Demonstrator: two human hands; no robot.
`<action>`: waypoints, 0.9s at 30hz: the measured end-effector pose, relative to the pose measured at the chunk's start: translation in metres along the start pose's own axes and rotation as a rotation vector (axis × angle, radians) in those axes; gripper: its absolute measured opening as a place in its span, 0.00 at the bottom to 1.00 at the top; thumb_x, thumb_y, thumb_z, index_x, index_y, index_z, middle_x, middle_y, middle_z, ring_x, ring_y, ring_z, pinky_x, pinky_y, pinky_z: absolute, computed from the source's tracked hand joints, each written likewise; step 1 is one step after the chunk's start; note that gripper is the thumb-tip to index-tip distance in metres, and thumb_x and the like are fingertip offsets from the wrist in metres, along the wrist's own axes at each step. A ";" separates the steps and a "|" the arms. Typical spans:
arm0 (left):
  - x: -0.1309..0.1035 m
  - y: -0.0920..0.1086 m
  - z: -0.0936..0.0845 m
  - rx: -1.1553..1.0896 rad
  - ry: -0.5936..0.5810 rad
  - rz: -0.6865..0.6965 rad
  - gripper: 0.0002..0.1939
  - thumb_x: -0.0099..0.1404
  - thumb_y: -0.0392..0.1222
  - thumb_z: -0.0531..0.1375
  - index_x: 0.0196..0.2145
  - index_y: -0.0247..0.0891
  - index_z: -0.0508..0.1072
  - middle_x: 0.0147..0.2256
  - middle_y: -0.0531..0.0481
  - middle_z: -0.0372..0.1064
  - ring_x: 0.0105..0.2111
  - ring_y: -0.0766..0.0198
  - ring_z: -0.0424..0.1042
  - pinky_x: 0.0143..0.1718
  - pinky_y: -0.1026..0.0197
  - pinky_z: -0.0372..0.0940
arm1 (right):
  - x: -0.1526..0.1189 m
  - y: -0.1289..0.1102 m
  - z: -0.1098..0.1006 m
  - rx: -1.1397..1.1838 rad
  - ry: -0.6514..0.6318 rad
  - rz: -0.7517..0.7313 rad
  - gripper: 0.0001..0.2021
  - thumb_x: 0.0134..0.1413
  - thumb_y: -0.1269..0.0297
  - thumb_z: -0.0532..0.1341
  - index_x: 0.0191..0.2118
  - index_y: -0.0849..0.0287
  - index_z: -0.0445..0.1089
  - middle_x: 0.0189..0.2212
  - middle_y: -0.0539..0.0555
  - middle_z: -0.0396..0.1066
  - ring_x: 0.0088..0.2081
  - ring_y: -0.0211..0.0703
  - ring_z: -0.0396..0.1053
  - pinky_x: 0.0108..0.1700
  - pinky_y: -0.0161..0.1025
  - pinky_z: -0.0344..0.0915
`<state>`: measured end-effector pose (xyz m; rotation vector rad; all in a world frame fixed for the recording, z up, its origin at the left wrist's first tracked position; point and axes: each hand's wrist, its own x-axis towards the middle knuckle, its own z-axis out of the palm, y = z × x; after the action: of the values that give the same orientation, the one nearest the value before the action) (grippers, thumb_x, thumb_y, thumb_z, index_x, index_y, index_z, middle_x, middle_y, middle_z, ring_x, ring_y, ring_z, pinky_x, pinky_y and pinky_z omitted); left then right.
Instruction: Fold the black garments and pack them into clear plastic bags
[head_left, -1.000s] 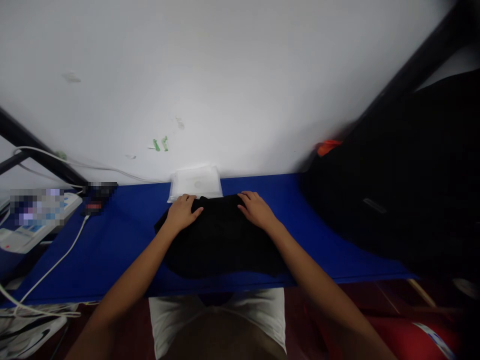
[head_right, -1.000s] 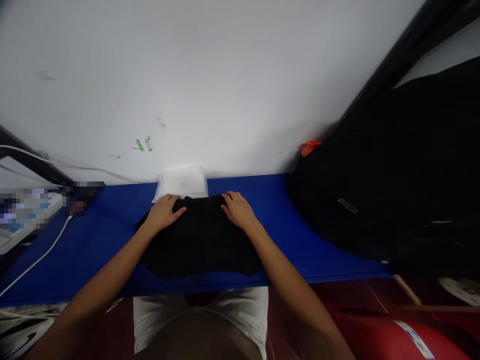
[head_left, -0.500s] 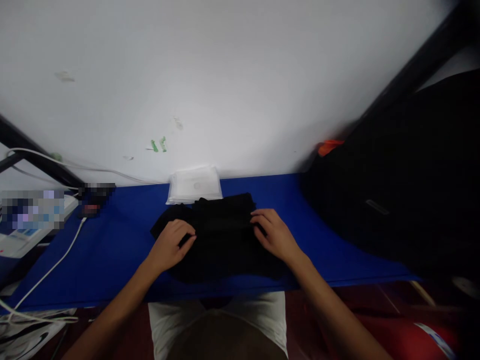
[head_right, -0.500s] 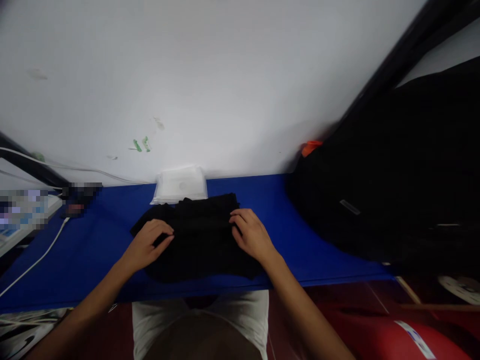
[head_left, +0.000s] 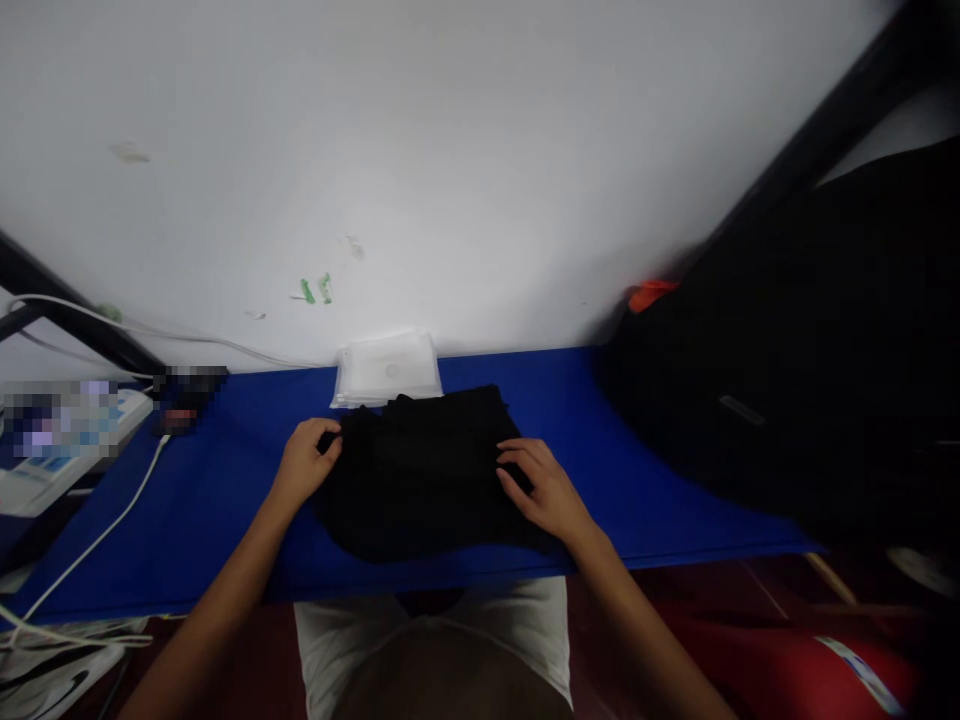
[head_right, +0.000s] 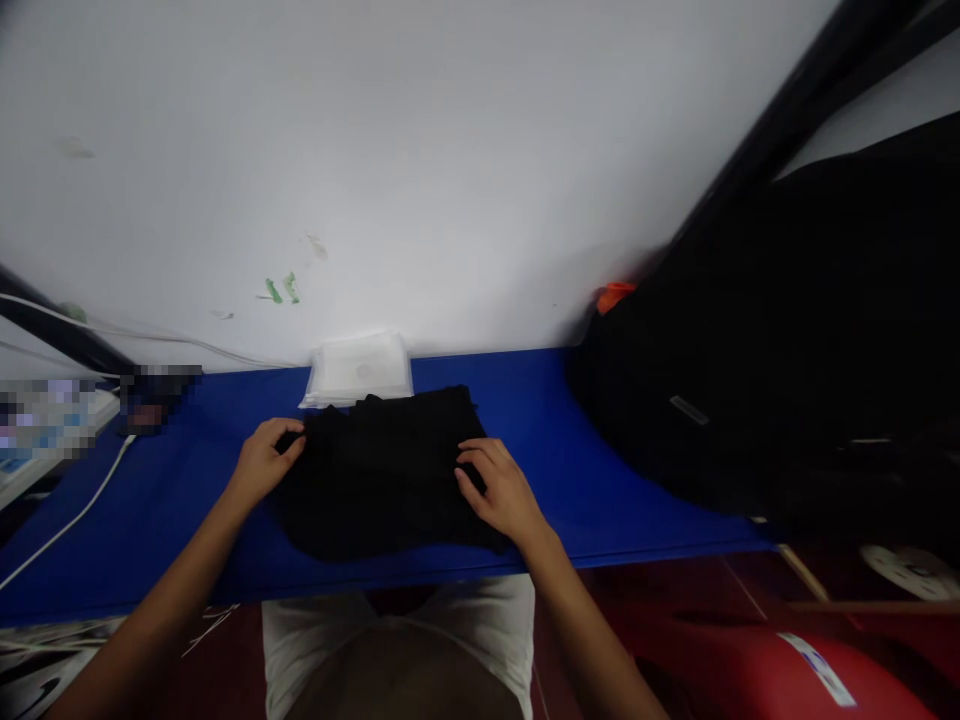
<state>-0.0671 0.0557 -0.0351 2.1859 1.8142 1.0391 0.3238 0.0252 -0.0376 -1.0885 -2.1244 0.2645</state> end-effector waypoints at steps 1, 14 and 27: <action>-0.001 0.003 -0.002 -0.027 0.034 0.024 0.06 0.60 0.41 0.57 0.34 0.41 0.72 0.36 0.47 0.74 0.40 0.54 0.73 0.45 0.51 0.68 | -0.001 0.000 0.001 0.003 0.002 0.004 0.05 0.62 0.65 0.58 0.43 0.54 0.68 0.45 0.58 0.72 0.47 0.52 0.69 0.48 0.53 0.69; -0.035 0.040 -0.034 -0.329 -0.153 0.331 0.06 0.59 0.31 0.56 0.29 0.40 0.66 0.51 0.43 0.71 0.55 0.53 0.66 0.54 0.47 0.62 | -0.003 0.001 0.004 0.044 0.031 0.047 0.04 0.63 0.65 0.57 0.41 0.54 0.69 0.42 0.57 0.73 0.45 0.51 0.70 0.47 0.52 0.69; -0.046 0.027 -0.023 -0.090 -0.207 -0.025 0.17 0.61 0.53 0.63 0.45 0.43 0.71 0.35 0.49 0.69 0.39 0.56 0.70 0.43 0.53 0.67 | -0.003 -0.001 0.003 0.072 0.042 0.077 0.06 0.64 0.63 0.56 0.39 0.54 0.69 0.40 0.57 0.74 0.44 0.51 0.71 0.47 0.53 0.69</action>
<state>-0.0601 -0.0015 -0.0236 2.1239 1.6673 0.8375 0.3223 0.0230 -0.0408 -1.1255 -2.0233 0.3486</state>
